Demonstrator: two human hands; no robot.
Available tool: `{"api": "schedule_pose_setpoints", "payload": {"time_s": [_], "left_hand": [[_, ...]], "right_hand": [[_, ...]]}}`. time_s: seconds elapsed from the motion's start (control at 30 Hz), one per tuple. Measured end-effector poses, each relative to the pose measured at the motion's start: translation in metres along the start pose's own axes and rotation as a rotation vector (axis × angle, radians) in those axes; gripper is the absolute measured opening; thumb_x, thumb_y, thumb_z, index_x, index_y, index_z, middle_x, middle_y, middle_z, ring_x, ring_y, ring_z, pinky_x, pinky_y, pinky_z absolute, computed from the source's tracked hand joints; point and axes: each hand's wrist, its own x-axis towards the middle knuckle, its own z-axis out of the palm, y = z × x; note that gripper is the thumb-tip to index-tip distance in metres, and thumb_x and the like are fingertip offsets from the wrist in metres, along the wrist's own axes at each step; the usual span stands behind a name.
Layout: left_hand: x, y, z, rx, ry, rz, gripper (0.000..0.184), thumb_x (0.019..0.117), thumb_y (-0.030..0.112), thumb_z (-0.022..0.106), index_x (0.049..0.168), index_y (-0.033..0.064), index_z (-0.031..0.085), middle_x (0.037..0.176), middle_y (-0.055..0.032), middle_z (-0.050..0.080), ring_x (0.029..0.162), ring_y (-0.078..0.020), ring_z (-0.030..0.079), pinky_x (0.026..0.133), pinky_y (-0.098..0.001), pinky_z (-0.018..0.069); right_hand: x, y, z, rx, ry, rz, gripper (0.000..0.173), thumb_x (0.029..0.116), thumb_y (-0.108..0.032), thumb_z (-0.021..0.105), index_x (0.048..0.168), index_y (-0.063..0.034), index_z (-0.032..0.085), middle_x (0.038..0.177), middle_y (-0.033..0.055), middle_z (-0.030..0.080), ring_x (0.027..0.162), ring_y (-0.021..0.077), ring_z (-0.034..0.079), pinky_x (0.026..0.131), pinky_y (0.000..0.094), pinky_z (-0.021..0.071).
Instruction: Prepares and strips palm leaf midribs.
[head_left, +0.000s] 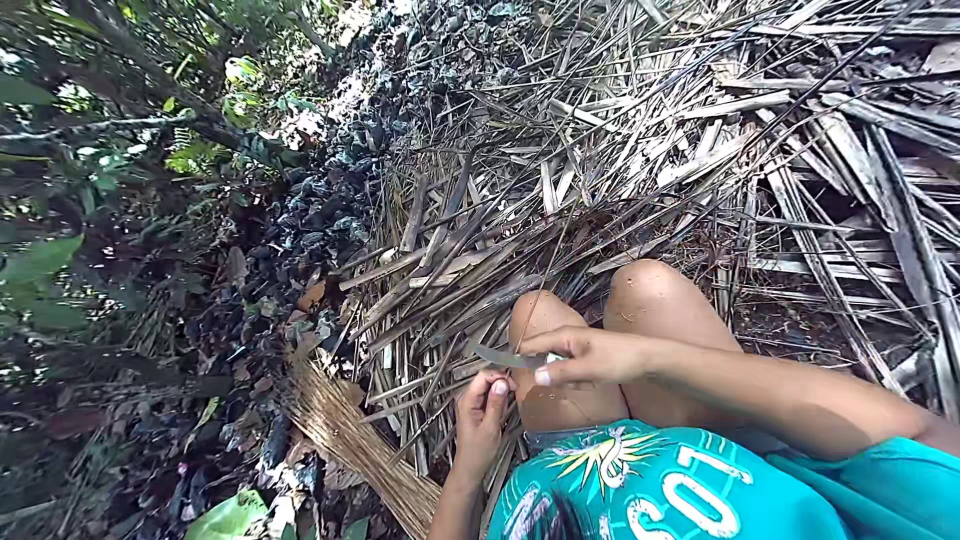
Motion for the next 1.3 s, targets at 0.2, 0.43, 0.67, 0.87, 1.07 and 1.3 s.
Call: {"api": "schedule_pose_setpoints", "payload": {"time_s": [0.2,0.43,0.67,0.87,1.07,1.3], "left_hand": [[-0.018,-0.017,-0.024,-0.243,-0.146,-0.156,0.021,0.1051,0.038,0.053,0.099,0.0257,0.069,0.070,0.0192,0.055,0.057,0.0129,0.043,0.053,-0.0060,0.0357],[-0.025,-0.019,-0.025,-0.287,-0.116,-0.212,0.019,0.1038,0.036,0.056,0.098,0.0251,0.070,0.066,0.0187,0.054,0.056,0.0113,0.045,0.053,-0.0073,0.0374],[-0.051,-0.041,-0.064,-0.358,-0.185,-0.288,0.017,0.1012,0.040,0.060,0.097,0.0280,0.072,0.067,0.0196,0.054,0.055,0.0113,0.043,0.053,-0.0076,0.0364],[-0.088,-0.066,-0.101,-0.518,-0.292,-0.443,0.016,0.0997,0.038,0.064,0.093,0.0270,0.073,0.066,0.0194,0.056,0.054,0.0103,0.045,0.053,-0.0084,0.0376],[-0.117,-0.082,-0.130,-0.622,-0.336,-0.596,0.014,0.0964,0.039,0.068,0.090,0.0278,0.073,0.063,0.0193,0.056,0.052,0.0087,0.046,0.052,-0.0101,0.0384],[-0.136,-0.095,-0.149,-0.683,-0.390,-0.595,0.017,0.0989,0.038,0.065,0.089,0.0269,0.072,0.062,0.0194,0.053,0.053,0.0073,0.047,0.052,-0.0114,0.0383]], "right_hand": [[-0.013,-0.040,-0.059,0.031,0.371,-0.345,0.038,0.1034,-0.018,0.044,0.139,-0.0084,0.054,0.065,-0.0143,0.049,0.052,-0.0062,0.043,0.049,0.0113,0.0380],[-0.007,-0.012,-0.015,0.000,0.157,-0.024,0.042,0.1036,-0.019,0.050,0.143,-0.0038,0.049,0.075,-0.0057,0.054,0.058,-0.0015,0.048,0.054,0.0162,0.0426],[-0.017,-0.047,-0.064,0.015,0.339,-0.330,0.041,0.1032,-0.020,0.044,0.142,-0.0084,0.051,0.064,-0.0137,0.047,0.050,-0.0049,0.041,0.047,0.0125,0.0362],[-0.029,-0.071,-0.088,-0.047,0.379,-0.490,0.038,0.1046,-0.017,0.045,0.140,-0.0069,0.052,0.067,-0.0122,0.050,0.051,-0.0046,0.043,0.046,0.0109,0.0359],[-0.036,-0.082,-0.094,-0.133,0.406,-0.509,0.034,0.1049,-0.020,0.045,0.136,-0.0089,0.054,0.066,-0.0141,0.051,0.052,-0.0059,0.044,0.047,0.0102,0.0369],[-0.040,-0.089,-0.095,-0.147,0.406,-0.493,0.031,0.1052,-0.017,0.045,0.133,-0.0095,0.056,0.066,-0.0142,0.050,0.052,-0.0059,0.044,0.048,0.0102,0.0366]]}}
